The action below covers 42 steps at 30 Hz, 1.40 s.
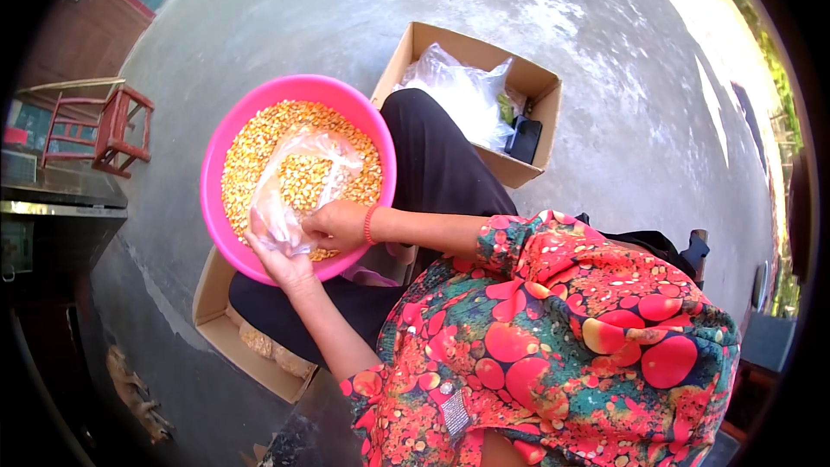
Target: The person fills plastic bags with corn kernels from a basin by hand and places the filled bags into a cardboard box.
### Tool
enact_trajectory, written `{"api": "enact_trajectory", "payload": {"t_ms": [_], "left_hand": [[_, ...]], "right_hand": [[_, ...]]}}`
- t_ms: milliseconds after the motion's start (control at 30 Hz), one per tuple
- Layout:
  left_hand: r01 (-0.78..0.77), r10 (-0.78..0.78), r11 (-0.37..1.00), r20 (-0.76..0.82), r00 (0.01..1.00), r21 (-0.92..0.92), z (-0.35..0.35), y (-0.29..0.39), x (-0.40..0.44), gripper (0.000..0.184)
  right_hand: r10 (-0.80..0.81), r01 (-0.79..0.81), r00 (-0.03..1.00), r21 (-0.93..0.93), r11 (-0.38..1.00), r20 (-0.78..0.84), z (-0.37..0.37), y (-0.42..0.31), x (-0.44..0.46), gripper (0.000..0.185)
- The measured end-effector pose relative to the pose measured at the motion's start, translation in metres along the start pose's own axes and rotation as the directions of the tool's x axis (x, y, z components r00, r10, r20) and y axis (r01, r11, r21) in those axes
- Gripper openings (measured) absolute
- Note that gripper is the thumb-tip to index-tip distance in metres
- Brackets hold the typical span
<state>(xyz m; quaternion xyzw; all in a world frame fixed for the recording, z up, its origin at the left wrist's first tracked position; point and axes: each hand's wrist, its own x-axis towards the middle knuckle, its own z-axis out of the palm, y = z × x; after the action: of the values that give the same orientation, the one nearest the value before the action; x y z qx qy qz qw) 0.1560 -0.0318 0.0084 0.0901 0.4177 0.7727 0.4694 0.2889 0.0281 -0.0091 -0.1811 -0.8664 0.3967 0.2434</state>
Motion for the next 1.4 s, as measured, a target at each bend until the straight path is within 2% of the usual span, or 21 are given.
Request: {"api": "enact_trajectory", "payload": {"t_ms": [33,100,200,333,400,433,533,600,633,700,733,833,933,1000,1067,1100,1167,1200,1267,1333,1400], "left_hand": [[-0.017,0.018,1.0,0.011,1.0,-0.011,0.001,-0.001,-0.004,0.057],[-0.021,0.021,1.0,0.002,1.0,0.019,0.001,0.001,-0.005,0.06],[-0.017,0.018,0.999,-0.014,1.0,0.036,0.003,0.003,-0.007,0.061],[-0.037,0.037,0.999,0.001,0.999,0.016,0.0,0.003,-0.006,0.062],[-0.031,0.031,1.0,0.006,1.0,-0.002,0.0,0.002,-0.006,0.061],[-0.029,0.03,0.999,0.007,1.0,-0.024,0.0,0.003,-0.007,0.061],[-0.038,0.037,0.999,-0.026,0.999,-0.007,0.002,0.003,-0.008,0.06],[-0.057,0.057,0.998,0.008,0.998,-0.022,-0.006,0.0,-0.002,0.059],[-0.056,0.056,0.998,0.013,0.998,-0.028,-0.003,0.001,-0.004,0.059],[-0.07,0.072,0.997,0.038,0.997,-0.035,0.0,0.0,-0.005,0.058],[-0.065,0.067,0.997,0.049,0.997,-0.05,0.001,0.0,-0.006,0.057],[-0.077,0.078,0.996,0.022,0.997,-0.033,0.003,0.0,-0.007,0.056],[-0.076,0.076,0.997,0.018,0.997,-0.027,0.004,0.0,-0.008,0.055],[-0.056,0.057,0.998,0.039,0.998,-0.028,0.004,0.001,-0.008,0.055],[-0.065,0.067,0.997,0.032,0.997,-0.051,0.007,0.001,-0.01,0.054],[-0.071,0.073,0.995,0.028,0.997,-0.072,0.008,0.001,-0.009,0.054],[-0.075,0.078,0.994,0.036,0.996,-0.076,0.005,0.0,-0.008,0.053],[-0.077,0.081,0.994,0.047,0.996,-0.079,0.004,-0.001,-0.008,0.052],[-0.088,0.092,0.993,0.052,0.994,-0.074,0.004,-0.002,-0.007,0.051],[-0.099,0.103,0.993,0.053,0.993,-0.068,0.005,-0.003,-0.007,0.049],[-0.101,0.106,0.991,0.052,0.993,-0.09,0.006,-0.004,-0.006,0.046]], "right_hand": [[0.012,-0.013,1.0,-0.01,1.0,-0.012,-0.007,-0.003,-0.004,0.012],[0.107,-0.106,0.994,0.093,0.99,-0.008,-0.015,-0.008,-0.005,0.018],[0.065,-0.057,0.997,0.162,0.985,-0.042,-0.014,-0.009,-0.006,0.022],[0.077,-0.066,0.995,0.164,0.984,-0.061,-0.013,-0.009,-0.006,0.022],[0.07,0.001,0.965,0.272,0.962,-0.253,-0.009,-0.009,-0.006,0.024],[0.062,0.01,0.966,0.274,0.962,-0.251,-0.008,-0.006,-0.006,0.024],[0.191,-0.195,0.979,0.061,0.979,0.068,-0.01,0.0,-0.008,0.021],[0.213,-0.182,0.956,-0.164,0.969,0.2,-0.003,0.001,-0.007,0.02],[0.196,-0.167,0.958,-0.151,0.974,0.209,-0.001,0.0,-0.006,0.02],[0.251,-0.145,0.899,-0.298,0.944,0.359,0.0,-0.001,-0.004,0.022],[0.242,-0.136,0.899,-0.293,0.946,0.365,-0.001,-0.001,-0.002,0.022],[0.261,-0.114,0.806,-0.294,0.949,0.531,-0.015,-0.008,0.004,0.023],[0.246,-0.083,0.815,-0.314,0.946,0.524,-0.009,0.001,0.006,0.024],[0.265,-0.094,0.78,-0.313,0.945,0.566,-0.01,0.003,0.008,0.023],[0.286,-0.242,0.761,-0.154,0.958,0.582,-0.016,0.005,0.007,0.021],[0.284,-0.24,0.759,-0.154,0.959,0.586,-0.011,0.017,0.006,0.021],[0.115,-0.194,0.876,0.123,0.973,0.469,0.005,0.048,0.0,0.019],[0.113,-0.191,0.875,0.122,0.974,0.472,-0.001,0.043,-0.001,0.019],[0.28,-0.491,0.778,0.267,0.829,0.562,-0.02,0.025,-0.001,0.016],[0.297,-0.495,0.782,0.258,0.829,0.548,-0.026,0.02,0.0,0.013],[0.41,-0.674,0.708,0.378,0.634,0.575,-0.037,0.013,0.001,0.015]]}}
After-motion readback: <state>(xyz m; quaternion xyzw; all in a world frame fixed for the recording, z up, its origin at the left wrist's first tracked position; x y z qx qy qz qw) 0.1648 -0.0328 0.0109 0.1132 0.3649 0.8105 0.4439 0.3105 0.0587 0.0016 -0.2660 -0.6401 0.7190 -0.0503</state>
